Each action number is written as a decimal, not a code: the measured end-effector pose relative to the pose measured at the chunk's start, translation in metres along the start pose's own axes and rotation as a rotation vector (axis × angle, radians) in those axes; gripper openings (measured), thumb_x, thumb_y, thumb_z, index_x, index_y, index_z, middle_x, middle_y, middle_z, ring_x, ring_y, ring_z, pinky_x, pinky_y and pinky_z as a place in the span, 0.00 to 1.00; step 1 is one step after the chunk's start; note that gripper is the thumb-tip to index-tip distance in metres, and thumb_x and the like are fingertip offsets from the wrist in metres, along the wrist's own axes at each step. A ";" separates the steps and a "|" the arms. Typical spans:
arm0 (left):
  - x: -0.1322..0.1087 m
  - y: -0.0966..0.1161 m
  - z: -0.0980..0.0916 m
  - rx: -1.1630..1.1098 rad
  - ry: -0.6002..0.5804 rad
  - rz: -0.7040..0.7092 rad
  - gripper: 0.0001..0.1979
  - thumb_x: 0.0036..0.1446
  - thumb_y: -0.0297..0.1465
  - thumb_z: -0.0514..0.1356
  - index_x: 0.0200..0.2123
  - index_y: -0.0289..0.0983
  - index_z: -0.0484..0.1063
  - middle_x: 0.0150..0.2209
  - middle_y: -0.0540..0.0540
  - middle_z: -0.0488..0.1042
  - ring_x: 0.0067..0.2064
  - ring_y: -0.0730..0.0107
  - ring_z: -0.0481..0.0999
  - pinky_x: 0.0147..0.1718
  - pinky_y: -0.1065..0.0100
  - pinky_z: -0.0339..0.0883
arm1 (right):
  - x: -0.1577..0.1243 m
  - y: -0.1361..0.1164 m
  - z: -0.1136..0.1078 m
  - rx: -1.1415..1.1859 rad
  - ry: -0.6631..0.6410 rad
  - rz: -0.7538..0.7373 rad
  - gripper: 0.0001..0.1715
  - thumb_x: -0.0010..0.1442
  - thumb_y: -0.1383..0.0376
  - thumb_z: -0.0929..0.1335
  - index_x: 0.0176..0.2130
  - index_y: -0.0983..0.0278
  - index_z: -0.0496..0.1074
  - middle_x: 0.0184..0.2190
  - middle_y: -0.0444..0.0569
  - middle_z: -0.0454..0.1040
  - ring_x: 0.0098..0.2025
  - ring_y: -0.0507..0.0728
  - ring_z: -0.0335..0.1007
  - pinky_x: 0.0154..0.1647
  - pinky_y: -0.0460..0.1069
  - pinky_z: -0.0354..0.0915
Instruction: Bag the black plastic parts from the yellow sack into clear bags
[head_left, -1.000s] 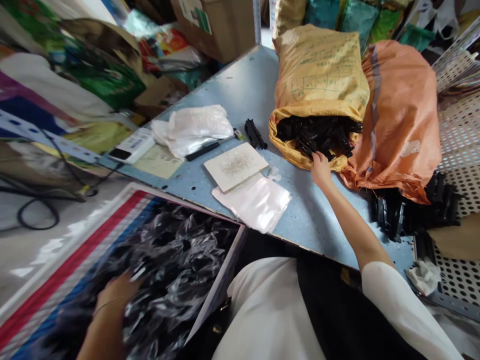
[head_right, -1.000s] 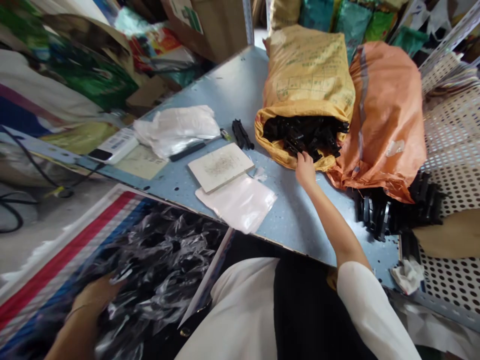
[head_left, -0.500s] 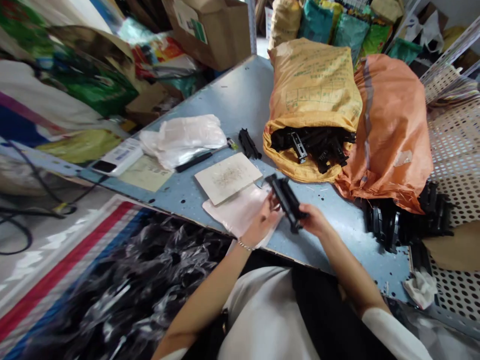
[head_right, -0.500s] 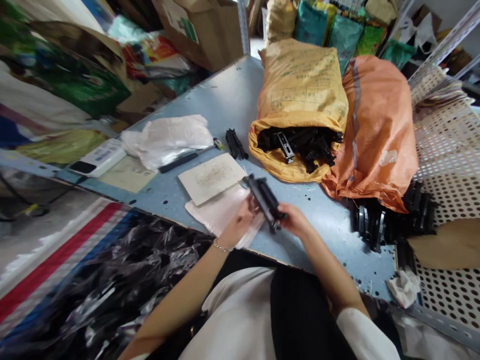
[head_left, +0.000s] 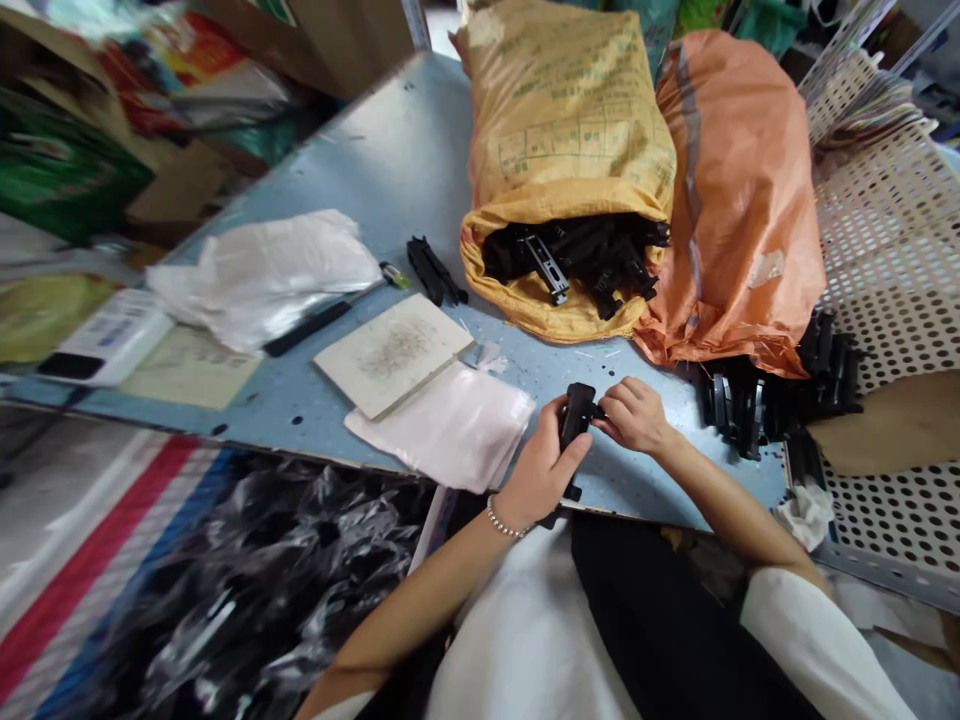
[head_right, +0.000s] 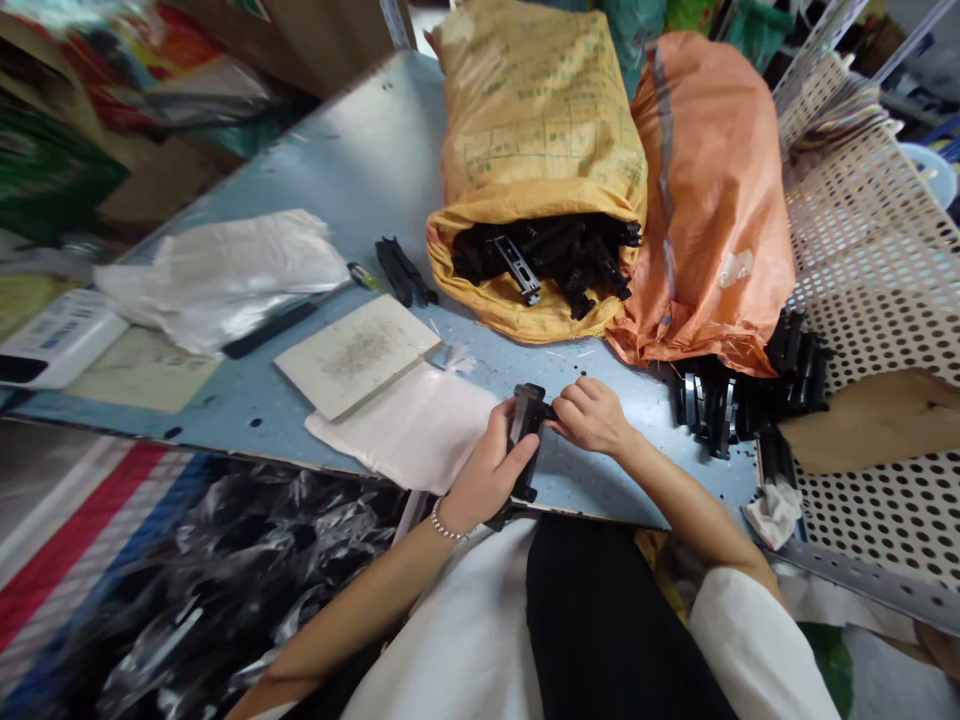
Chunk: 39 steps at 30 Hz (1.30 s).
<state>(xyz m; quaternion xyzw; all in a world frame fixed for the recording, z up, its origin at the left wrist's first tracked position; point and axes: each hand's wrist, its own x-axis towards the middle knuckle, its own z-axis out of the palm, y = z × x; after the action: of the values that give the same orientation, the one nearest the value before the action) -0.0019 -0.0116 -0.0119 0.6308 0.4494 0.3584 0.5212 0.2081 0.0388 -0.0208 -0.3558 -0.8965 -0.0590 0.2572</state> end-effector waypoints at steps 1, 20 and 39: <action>-0.001 0.003 -0.001 0.025 -0.007 0.010 0.29 0.66 0.45 0.52 0.63 0.35 0.52 0.61 0.33 0.65 0.61 0.53 0.68 0.59 0.51 0.62 | 0.001 0.001 -0.002 0.032 -0.002 -0.008 0.24 0.71 0.51 0.60 0.34 0.63 0.72 0.28 0.51 0.71 0.30 0.57 0.60 0.31 0.52 0.57; 0.000 0.016 -0.013 0.117 -0.046 -0.033 0.22 0.67 0.42 0.51 0.58 0.36 0.56 0.55 0.36 0.70 0.56 0.54 0.73 0.54 0.54 0.67 | 0.026 -0.014 -0.041 0.501 -0.361 0.324 0.22 0.66 0.49 0.65 0.31 0.62 0.73 0.24 0.49 0.69 0.30 0.56 0.63 0.32 0.49 0.61; -0.002 0.008 -0.016 0.103 0.052 0.015 0.25 0.66 0.42 0.53 0.60 0.36 0.53 0.57 0.35 0.68 0.56 0.54 0.73 0.53 0.54 0.68 | 0.025 -0.032 -0.014 0.952 -0.380 0.700 0.34 0.69 0.41 0.52 0.33 0.62 0.68 0.18 0.40 0.58 0.19 0.51 0.52 0.21 0.47 0.55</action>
<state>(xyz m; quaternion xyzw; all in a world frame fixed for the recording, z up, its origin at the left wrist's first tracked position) -0.0161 -0.0082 -0.0005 0.6507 0.4760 0.3549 0.4734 0.1774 0.0262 0.0066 -0.4791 -0.6849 0.4996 0.2275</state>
